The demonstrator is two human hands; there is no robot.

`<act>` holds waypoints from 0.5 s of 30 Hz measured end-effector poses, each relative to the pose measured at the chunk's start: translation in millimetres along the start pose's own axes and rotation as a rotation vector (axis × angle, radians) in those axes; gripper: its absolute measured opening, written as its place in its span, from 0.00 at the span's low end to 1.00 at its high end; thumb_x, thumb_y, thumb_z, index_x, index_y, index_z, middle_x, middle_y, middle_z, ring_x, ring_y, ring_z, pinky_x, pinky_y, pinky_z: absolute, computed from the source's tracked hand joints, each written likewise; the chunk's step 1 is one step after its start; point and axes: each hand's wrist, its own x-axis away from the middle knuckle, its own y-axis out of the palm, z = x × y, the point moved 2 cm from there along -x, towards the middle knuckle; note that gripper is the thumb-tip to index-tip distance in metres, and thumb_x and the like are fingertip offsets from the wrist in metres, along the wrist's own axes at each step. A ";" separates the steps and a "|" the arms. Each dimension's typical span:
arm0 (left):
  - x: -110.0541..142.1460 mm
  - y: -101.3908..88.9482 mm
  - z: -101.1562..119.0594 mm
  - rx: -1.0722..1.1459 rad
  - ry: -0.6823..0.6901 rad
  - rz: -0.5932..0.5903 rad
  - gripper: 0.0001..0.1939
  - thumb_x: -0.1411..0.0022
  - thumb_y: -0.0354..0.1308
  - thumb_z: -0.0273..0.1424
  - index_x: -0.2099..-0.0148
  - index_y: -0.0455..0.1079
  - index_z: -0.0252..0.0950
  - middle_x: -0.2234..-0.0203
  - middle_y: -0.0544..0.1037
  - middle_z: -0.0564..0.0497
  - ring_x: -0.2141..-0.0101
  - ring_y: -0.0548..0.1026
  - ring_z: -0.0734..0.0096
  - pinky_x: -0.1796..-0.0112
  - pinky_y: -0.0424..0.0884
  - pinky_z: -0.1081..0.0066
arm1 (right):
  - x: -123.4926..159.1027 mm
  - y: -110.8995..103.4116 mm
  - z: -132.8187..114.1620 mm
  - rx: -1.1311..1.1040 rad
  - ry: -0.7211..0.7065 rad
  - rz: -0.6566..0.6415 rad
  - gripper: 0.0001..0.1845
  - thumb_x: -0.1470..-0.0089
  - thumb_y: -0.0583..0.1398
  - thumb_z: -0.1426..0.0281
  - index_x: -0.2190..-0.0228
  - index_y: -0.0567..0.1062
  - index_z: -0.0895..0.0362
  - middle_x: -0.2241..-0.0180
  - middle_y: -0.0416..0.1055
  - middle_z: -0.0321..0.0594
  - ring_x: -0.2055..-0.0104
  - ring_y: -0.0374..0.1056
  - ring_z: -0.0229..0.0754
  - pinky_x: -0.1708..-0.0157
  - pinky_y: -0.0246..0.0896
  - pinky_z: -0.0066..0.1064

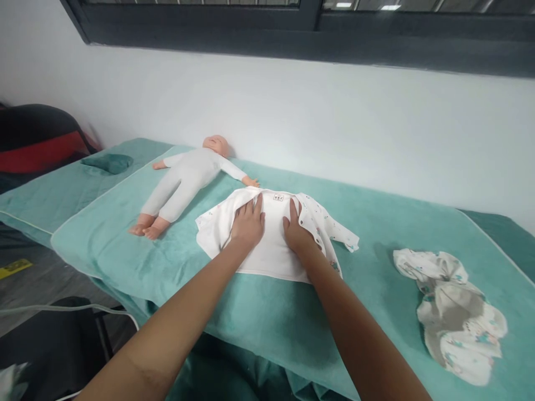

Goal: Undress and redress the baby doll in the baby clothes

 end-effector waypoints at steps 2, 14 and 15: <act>0.5 -0.8 0.2 0.008 0.001 -0.002 0.31 0.28 0.36 0.35 0.27 0.40 0.34 0.32 0.56 0.39 0.34 0.54 0.53 0.38 0.57 0.55 | 0.8 -1.2 -0.5 -0.016 0.013 -0.024 0.37 0.36 0.41 0.60 0.30 0.36 0.52 0.28 0.33 0.41 0.28 0.39 0.52 0.35 0.45 0.51; -7.3 10.0 -1.9 0.014 -0.055 -0.129 0.32 0.29 0.40 0.37 0.28 0.45 0.30 0.33 0.57 0.37 0.33 0.54 0.52 0.37 0.56 0.55 | -11.0 6.5 8.0 -0.040 0.036 -0.153 0.37 0.35 0.38 0.55 0.30 0.39 0.53 0.28 0.37 0.44 0.32 0.52 0.57 0.39 0.52 0.49; -7.7 10.6 -2.1 0.012 -0.055 -0.136 0.32 0.30 0.40 0.37 0.28 0.47 0.30 0.33 0.58 0.36 0.34 0.54 0.51 0.37 0.56 0.55 | -11.7 7.0 8.7 -0.042 0.031 -0.156 0.36 0.35 0.38 0.55 0.30 0.41 0.53 0.28 0.39 0.45 0.32 0.53 0.56 0.39 0.53 0.48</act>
